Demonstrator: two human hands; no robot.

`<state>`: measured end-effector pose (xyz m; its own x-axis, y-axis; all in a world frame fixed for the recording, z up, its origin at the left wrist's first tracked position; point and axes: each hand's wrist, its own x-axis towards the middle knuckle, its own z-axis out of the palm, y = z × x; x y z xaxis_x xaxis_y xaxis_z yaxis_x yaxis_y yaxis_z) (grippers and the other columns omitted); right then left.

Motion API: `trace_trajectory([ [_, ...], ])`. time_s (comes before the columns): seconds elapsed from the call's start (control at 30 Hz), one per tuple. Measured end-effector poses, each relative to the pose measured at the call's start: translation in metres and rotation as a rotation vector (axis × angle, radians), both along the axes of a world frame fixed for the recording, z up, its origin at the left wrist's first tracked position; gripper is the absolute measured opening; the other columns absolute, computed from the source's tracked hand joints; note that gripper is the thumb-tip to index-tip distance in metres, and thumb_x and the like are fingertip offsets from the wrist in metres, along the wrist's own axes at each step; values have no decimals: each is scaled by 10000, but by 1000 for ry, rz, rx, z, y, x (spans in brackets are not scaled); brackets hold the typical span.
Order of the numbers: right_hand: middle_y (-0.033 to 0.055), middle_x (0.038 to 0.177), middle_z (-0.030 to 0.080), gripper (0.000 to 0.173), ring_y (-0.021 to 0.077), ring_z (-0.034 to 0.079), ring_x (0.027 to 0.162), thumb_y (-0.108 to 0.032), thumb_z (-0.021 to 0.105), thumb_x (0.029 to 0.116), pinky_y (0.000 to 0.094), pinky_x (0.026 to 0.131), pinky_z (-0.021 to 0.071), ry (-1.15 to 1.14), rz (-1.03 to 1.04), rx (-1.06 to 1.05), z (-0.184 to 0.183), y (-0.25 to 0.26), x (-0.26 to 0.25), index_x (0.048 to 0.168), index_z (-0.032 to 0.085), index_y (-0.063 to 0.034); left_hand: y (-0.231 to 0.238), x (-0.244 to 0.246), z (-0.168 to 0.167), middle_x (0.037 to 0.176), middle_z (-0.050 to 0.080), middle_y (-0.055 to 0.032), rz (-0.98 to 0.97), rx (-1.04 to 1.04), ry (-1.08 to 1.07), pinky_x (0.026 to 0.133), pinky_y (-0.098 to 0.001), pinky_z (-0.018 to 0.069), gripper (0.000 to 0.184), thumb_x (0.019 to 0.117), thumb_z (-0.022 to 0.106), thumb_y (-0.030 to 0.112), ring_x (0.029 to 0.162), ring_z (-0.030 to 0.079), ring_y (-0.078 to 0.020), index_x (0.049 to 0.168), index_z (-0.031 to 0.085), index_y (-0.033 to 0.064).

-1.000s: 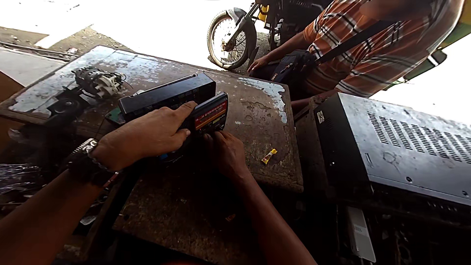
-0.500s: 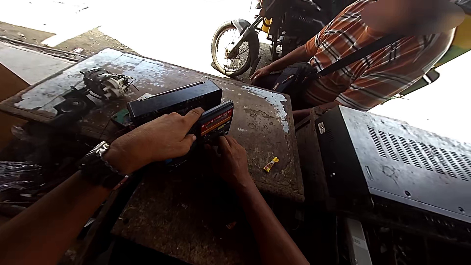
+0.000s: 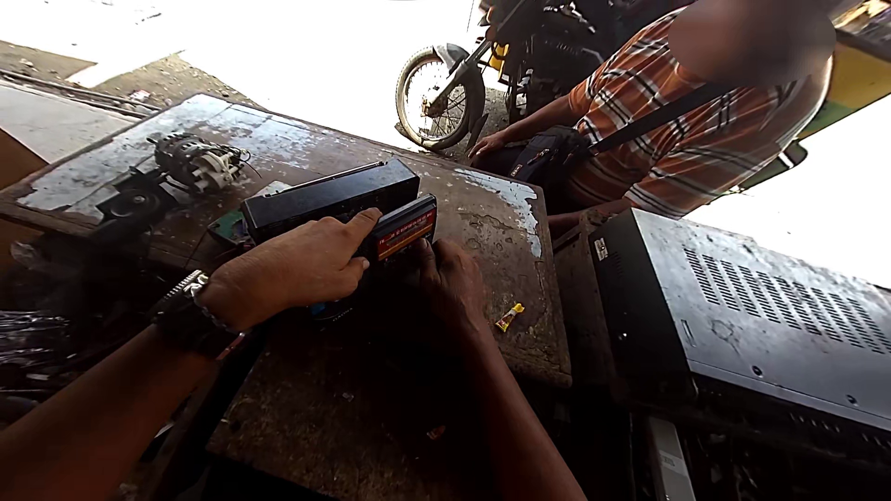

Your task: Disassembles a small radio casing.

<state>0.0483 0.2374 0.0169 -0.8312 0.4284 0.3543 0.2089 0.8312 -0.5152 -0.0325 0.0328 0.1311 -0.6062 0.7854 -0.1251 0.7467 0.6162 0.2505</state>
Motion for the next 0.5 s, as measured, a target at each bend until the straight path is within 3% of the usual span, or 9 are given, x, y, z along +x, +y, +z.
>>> trace_trajectory([
  [0.07, 68, 769, 609, 595, 256, 654, 774, -542, 322, 1079, 479, 654, 521, -34, 8, 21, -10, -3, 0, 810, 629, -109, -2, 2, 2, 888, 691, -108, 8, 34, -19, 661, -462, 562, 649, 1040, 593, 248, 740, 680, -256, 1614, 311, 144],
  [0.13, 80, 771, 618, 617, 265, 665, 795, -530, 302, 1086, 481, 667, 525, -66, 27, 36, -13, -4, 2, 800, 631, -94, -2, 0, 0, 878, 675, -74, 10, 7, -17, 669, -444, 577, 659, 1041, 571, 283, 740, 676, -222, 1622, 279, 180],
  [0.27, 92, 806, 630, 559, 266, 670, 823, -473, 343, 1093, 478, 686, 531, -75, 40, 65, -16, -2, 4, 816, 631, -83, -2, -3, 0, 904, 689, -97, 15, 16, -24, 688, -463, 575, 655, 1040, 577, 271, 772, 688, -249, 1620, 293, 161],
  [0.5, 101, 851, 611, 321, 278, 653, 856, -354, 636, 1006, 445, 736, 554, 71, 120, 124, -24, 4, 2, 929, 645, -42, -2, -7, -1, 892, 680, -86, 12, 3, -18, 691, -455, 579, 676, 1036, 588, 296, 773, 687, -235, 1621, 274, 175],
])
